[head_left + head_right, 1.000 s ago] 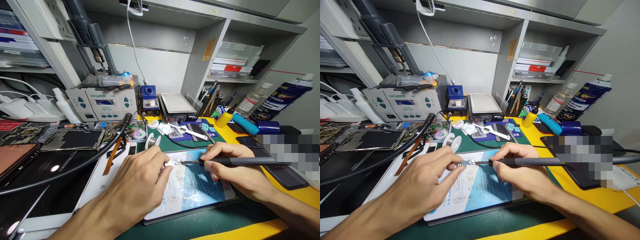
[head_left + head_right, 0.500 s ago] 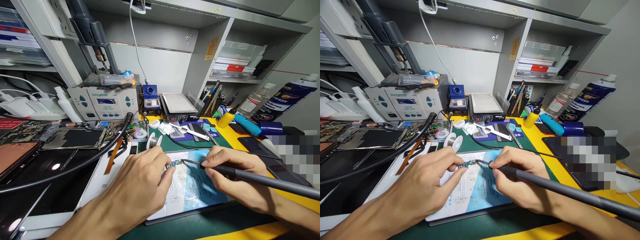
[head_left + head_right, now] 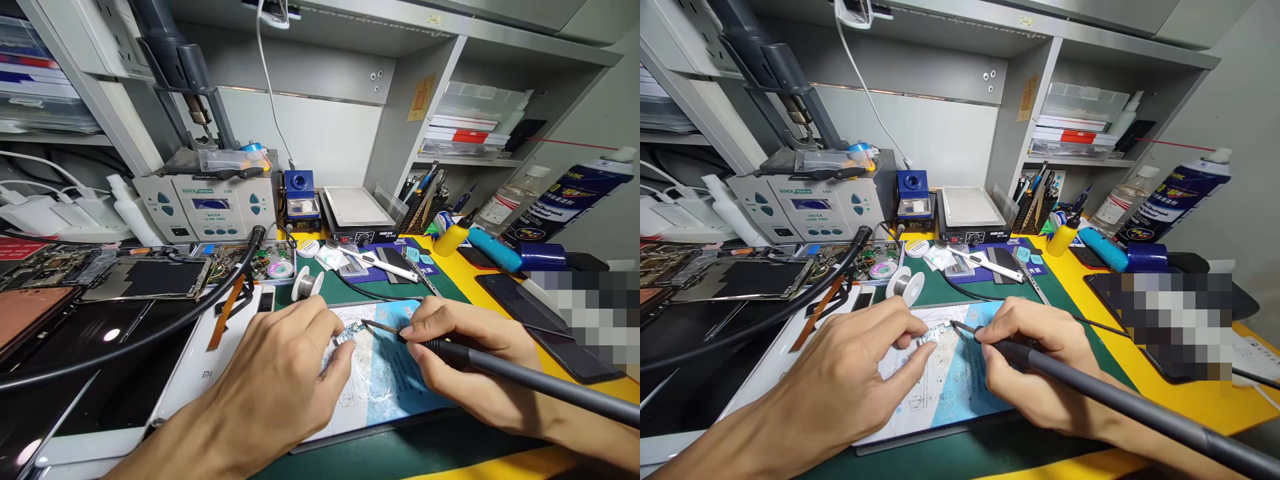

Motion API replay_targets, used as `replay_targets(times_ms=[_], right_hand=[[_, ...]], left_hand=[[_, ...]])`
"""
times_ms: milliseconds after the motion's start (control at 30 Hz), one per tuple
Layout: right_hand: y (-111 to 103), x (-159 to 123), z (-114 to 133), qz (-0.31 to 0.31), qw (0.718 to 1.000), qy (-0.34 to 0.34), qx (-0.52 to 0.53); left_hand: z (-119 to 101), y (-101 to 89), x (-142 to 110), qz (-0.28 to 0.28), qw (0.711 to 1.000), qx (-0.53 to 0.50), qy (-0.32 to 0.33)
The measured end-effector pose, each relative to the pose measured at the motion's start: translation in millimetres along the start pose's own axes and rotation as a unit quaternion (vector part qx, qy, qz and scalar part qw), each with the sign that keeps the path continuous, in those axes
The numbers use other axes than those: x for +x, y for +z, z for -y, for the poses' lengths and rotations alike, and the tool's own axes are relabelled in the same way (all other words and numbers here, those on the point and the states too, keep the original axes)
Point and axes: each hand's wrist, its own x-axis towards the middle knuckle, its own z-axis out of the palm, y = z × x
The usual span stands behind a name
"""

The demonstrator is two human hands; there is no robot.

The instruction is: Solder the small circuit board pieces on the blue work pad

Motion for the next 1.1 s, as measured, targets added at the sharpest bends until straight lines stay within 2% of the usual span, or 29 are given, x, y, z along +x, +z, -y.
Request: replay_targets(times_ms=[367, 900, 1100], right_hand=[[0.1, 2.5, 3.7, 0.021, 0.997, -0.078, 0.001], [1.0, 2.3, 4.4, 0.024, 0.994, -0.105, -0.007], [2.7, 2.8, 3.5, 0.026, 0.993, -0.111, -0.007]], left_hand=[[-5.6, 0.6, -1.1, -0.032, 0.999, -0.001, 0.021], [-11.7, 2.8, -1.4, -0.051, 0.998, -0.012, 0.044], [-10.6, 3.9, -2.1, -0.063, 0.998, -0.001, 0.028]])
